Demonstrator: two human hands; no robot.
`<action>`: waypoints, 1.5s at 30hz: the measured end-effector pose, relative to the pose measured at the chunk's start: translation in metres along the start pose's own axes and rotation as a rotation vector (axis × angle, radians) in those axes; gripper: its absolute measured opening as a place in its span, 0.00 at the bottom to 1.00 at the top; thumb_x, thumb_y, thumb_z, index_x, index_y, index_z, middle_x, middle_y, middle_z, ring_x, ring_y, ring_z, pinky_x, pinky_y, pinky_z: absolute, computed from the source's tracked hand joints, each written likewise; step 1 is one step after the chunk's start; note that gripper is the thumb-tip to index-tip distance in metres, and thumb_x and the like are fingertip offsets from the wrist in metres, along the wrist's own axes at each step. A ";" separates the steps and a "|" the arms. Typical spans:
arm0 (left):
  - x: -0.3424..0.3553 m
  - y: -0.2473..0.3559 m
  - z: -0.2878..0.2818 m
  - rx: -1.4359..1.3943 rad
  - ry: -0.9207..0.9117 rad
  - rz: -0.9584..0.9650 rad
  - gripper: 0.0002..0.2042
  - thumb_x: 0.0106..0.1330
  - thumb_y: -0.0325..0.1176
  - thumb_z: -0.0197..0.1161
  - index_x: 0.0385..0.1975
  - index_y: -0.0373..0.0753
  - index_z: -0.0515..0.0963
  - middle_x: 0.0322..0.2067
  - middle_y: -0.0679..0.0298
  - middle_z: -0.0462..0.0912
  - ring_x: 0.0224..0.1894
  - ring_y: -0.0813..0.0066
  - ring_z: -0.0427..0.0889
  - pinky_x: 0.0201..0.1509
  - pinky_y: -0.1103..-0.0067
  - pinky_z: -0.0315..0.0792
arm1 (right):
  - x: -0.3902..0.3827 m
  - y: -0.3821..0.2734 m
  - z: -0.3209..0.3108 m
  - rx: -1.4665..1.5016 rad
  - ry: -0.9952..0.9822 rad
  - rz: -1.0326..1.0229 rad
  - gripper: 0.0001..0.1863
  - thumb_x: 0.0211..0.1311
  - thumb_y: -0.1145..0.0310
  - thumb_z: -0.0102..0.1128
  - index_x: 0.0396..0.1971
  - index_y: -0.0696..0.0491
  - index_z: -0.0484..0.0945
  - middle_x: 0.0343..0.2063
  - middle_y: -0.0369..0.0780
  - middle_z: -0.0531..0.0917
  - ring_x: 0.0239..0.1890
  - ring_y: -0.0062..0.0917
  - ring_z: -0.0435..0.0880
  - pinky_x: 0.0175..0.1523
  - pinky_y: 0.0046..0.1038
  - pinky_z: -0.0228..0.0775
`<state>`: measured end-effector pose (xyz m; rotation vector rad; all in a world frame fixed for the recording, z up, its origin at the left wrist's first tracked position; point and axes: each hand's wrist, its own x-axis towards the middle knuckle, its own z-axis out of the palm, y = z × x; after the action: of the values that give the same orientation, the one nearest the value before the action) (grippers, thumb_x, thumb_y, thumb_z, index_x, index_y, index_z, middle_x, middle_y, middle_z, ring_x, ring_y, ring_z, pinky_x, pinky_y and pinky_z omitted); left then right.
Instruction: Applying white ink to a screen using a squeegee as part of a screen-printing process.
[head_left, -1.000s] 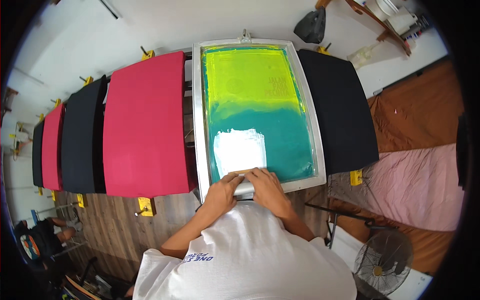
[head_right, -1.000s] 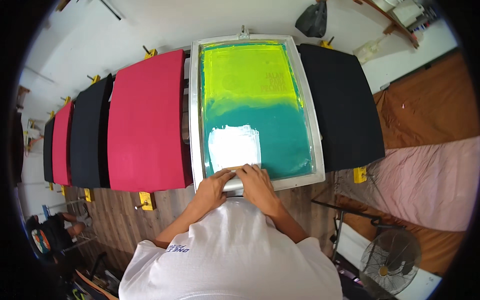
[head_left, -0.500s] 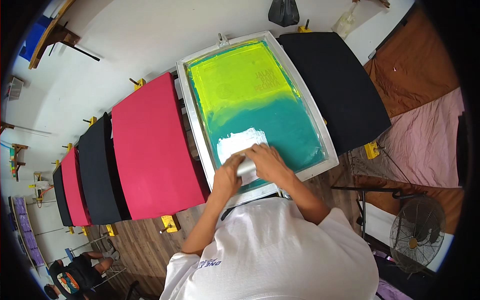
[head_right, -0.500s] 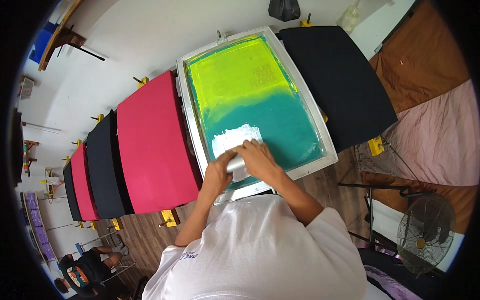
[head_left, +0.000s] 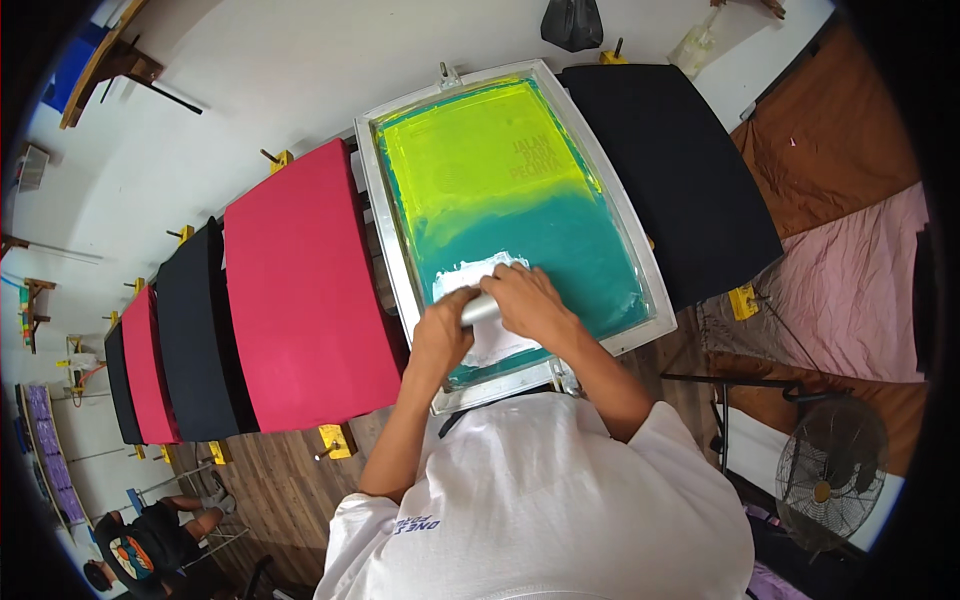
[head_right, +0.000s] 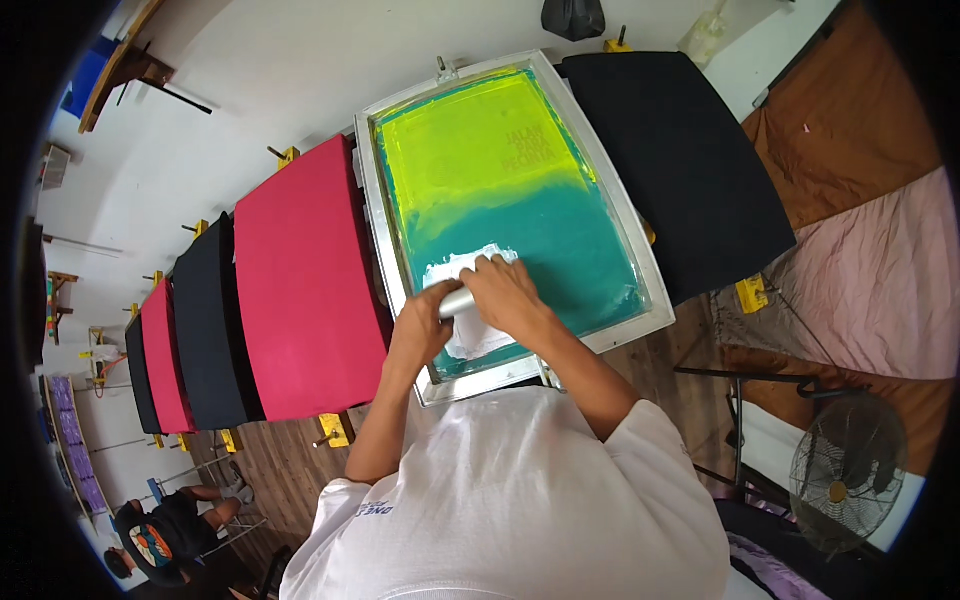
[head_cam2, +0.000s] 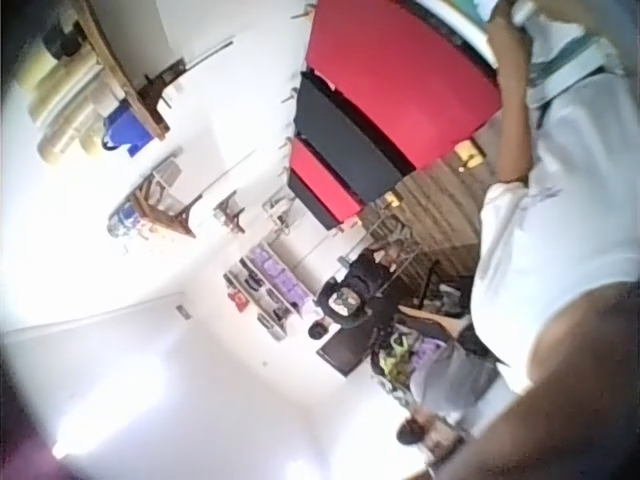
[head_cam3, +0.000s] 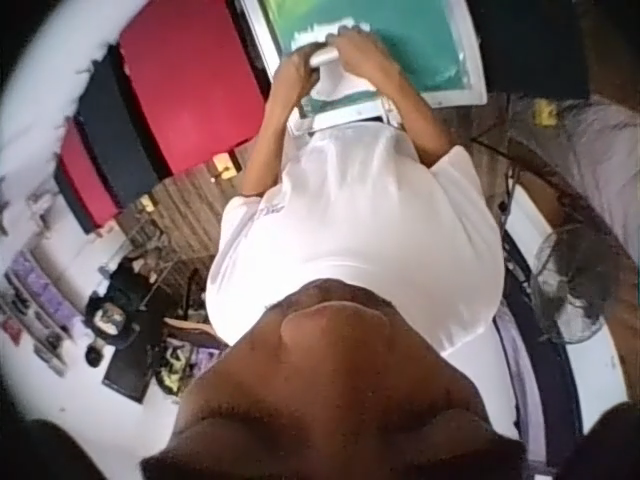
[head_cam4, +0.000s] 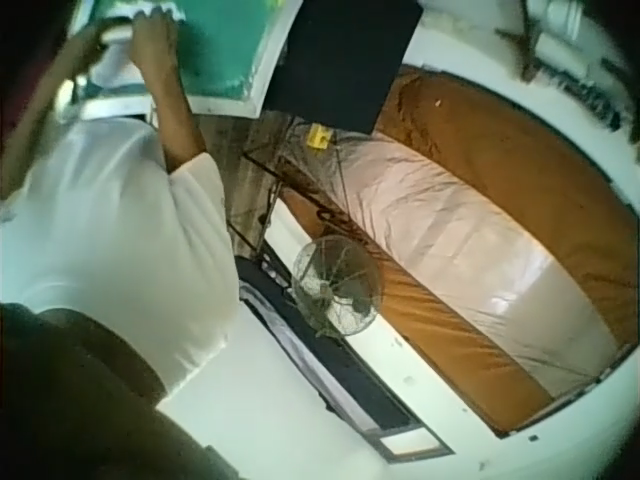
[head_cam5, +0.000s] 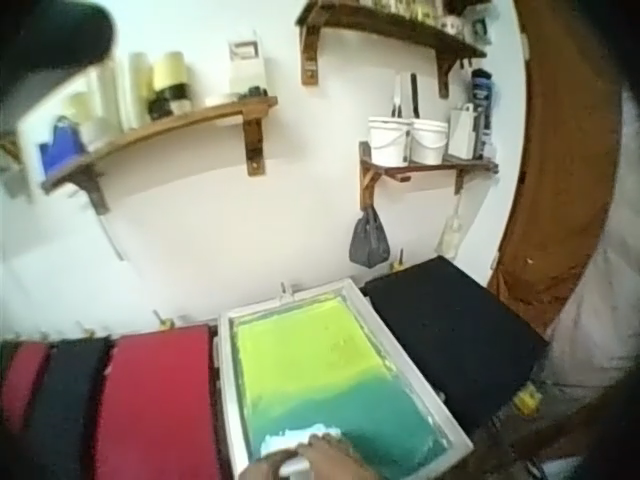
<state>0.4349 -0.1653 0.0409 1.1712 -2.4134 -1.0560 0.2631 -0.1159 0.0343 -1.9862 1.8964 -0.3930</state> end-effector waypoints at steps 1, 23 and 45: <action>0.002 0.000 0.003 0.008 0.007 -0.004 0.26 0.49 0.16 0.59 0.53 0.36 0.78 0.47 0.46 0.83 0.47 0.45 0.82 0.51 0.64 0.78 | 0.004 0.004 0.004 -0.028 0.005 -0.002 0.20 0.48 0.83 0.58 0.44 0.54 0.79 0.40 0.44 0.80 0.47 0.41 0.79 0.48 0.43 0.72; 0.000 -0.020 0.022 -0.010 0.134 0.034 0.22 0.50 0.17 0.58 0.48 0.39 0.80 0.43 0.51 0.84 0.43 0.49 0.84 0.46 0.64 0.79 | 0.007 0.009 0.009 0.004 -0.033 -0.022 0.19 0.47 0.83 0.58 0.43 0.53 0.80 0.40 0.46 0.80 0.47 0.45 0.78 0.50 0.44 0.72; -0.018 -0.010 0.031 0.131 0.110 0.073 0.23 0.50 0.14 0.57 0.51 0.28 0.72 0.52 0.42 0.78 0.50 0.43 0.80 0.51 0.63 0.78 | -0.019 -0.017 0.002 0.035 0.066 -0.016 0.28 0.45 0.87 0.55 0.51 0.57 0.79 0.52 0.48 0.78 0.55 0.44 0.75 0.58 0.40 0.71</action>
<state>0.4365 -0.1400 0.0134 1.1406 -2.4500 -0.8008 0.2781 -0.0963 0.0415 -1.9896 1.9012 -0.4992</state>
